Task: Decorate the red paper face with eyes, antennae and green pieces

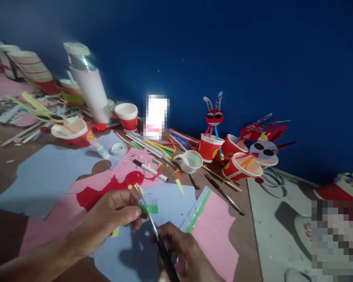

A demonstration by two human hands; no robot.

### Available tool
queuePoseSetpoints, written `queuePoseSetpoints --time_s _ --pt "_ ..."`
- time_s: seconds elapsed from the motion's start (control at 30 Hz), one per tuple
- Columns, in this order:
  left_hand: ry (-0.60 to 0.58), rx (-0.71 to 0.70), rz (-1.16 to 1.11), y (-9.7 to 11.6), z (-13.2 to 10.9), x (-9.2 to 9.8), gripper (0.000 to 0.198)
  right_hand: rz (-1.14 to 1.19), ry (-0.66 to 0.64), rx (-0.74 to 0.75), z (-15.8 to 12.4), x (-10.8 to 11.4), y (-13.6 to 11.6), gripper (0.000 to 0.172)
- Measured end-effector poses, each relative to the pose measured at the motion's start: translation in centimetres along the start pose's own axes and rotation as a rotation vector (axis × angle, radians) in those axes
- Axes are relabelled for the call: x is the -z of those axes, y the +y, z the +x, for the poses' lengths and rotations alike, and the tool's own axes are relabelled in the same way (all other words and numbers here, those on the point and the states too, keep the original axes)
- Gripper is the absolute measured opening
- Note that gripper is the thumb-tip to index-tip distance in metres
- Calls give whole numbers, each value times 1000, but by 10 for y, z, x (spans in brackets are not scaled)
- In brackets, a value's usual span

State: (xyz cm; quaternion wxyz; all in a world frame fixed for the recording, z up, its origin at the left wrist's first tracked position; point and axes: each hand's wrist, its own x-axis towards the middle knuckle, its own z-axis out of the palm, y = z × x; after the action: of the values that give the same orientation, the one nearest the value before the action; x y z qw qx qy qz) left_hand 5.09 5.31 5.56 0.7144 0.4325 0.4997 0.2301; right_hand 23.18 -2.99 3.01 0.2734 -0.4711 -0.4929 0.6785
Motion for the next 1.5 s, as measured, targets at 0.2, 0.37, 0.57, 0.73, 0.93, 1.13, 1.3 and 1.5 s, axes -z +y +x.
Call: queuePoseSetpoints --time_s 0.2,0.37,0.57,0.73,0.93,1.13,1.3,1.5 --pt "0 -18 4 -1 -3 -1 7 11 -17 -44 1 3 3 49" --pt "-30 -33 -5 -3 -3 1 7 26 -23 -29 -1 4 -7 53" --pt "-40 -23 -15 -5 0 2 7 82 -46 -32 -1 4 -5 52" --pt "-60 -36 -22 -8 2 3 8 87 9 73 0 0 9 51" --pt "-67 -35 -5 -5 0 3 7 73 45 78 -1 -1 8 51" --pt "-64 -14 4 -4 0 3 8 125 55 54 -2 0 7 50" --pt "-71 -21 -24 -7 1 4 9 159 61 50 -1 1 14 50" --pt "-98 -38 -24 -11 3 7 13 188 86 20 -2 -1 14 53"
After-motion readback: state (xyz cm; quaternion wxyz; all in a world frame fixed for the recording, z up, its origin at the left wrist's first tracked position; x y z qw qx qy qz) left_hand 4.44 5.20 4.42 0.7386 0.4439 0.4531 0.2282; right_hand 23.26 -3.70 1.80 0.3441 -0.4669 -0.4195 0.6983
